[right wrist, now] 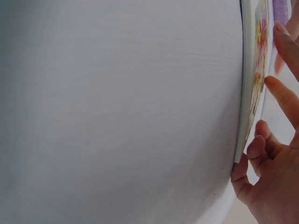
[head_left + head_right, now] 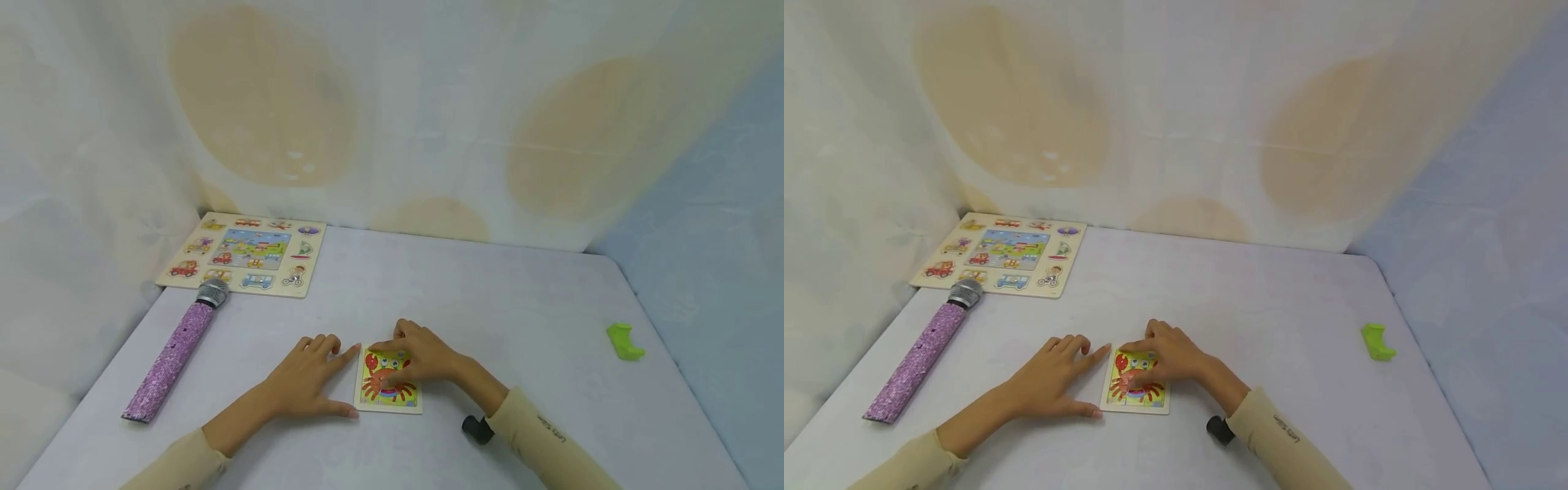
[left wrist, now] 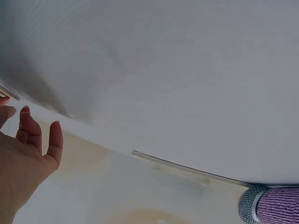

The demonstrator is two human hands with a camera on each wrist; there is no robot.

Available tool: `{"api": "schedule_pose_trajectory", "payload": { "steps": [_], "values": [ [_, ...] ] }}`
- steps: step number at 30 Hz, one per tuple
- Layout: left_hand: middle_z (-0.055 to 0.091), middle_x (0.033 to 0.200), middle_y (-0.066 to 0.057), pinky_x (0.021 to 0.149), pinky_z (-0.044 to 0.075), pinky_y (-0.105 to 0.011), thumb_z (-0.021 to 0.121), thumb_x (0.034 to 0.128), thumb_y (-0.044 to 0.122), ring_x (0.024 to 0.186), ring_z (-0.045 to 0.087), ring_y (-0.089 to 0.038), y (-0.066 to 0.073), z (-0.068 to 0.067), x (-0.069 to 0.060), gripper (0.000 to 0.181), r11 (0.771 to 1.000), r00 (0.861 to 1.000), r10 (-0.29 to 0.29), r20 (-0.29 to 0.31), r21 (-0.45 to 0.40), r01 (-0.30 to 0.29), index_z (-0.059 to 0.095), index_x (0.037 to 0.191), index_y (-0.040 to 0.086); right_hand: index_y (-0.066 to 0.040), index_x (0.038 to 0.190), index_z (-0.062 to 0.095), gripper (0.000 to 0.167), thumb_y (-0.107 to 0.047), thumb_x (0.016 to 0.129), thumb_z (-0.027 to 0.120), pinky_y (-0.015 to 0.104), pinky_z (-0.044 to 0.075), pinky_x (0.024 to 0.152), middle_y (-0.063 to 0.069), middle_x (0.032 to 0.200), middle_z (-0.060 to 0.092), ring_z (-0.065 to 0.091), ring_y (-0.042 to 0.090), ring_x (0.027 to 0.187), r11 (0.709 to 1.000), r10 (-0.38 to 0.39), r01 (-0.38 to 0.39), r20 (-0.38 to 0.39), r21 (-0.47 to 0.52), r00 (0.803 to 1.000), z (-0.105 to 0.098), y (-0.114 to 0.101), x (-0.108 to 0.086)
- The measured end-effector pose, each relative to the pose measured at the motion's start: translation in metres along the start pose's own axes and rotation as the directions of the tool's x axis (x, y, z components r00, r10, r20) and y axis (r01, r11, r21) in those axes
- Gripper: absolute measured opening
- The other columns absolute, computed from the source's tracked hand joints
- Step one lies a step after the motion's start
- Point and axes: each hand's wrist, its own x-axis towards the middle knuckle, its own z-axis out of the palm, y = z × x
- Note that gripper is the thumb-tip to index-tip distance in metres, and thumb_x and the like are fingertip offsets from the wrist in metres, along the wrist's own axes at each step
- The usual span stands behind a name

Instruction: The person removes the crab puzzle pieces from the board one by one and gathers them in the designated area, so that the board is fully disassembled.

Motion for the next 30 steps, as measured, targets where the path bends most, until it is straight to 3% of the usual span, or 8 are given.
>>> {"api": "schedule_pose_trajectory", "payload": {
  "steps": [8, 24, 30],
  "values": [
    [0.041, 0.106, 0.002, 0.087, 0.032, -0.036, 0.04, 0.0637, 0.099, 0.092, 0.037, -0.013, -0.002, 0.006, 0.014, 0.115, 0.999, 0.999, -0.041, 0.029, 0.006, 0.041, 0.047, 0.149, 0.023, -0.037, 0.138, 0.059, 0.069, -0.061, 0.075, 0.077, 0.027, 0.031, 0.069, -0.006, 0.093, 0.043, 0.04, 0.008, 0.082, 0.999, 0.03, -0.028, 0.045, -0.028, 0.999, -0.003, -0.006, 0.004],
    [0.04, 0.103, 0.002, 0.081, 0.029, -0.034, 0.04, 0.0616, 0.1, 0.089, 0.035, -0.013, 0.0, 0.005, 0.018, 0.115, 0.998, 0.997, -0.06, 0.05, 0.006, 0.06, 0.048, 0.148, 0.024, -0.034, 0.144, 0.053, 0.075, -0.063, 0.078, 0.074, 0.025, 0.032, 0.064, -0.005, 0.095, 0.043, 0.044, 0.01, 0.079, 0.994, 0.065, -0.049, 0.166, -0.099, 0.984, -0.014, -0.009, 0.011],
    [0.041, 0.103, 0.002, 0.08, 0.027, -0.033, 0.04, 0.0617, 0.1, 0.089, 0.035, -0.013, 0.0, 0.004, 0.019, 0.116, 0.998, 0.997, -0.058, 0.054, 0.034, 0.057, 0.049, 0.148, 0.024, -0.034, 0.143, 0.053, 0.075, -0.066, 0.079, 0.071, 0.022, 0.029, 0.061, -0.005, 0.092, 0.042, 0.041, 0.008, 0.075, 0.991, 0.04, -0.021, 0.151, -0.129, 0.988, -0.015, -0.008, 0.013]
  ]
}}
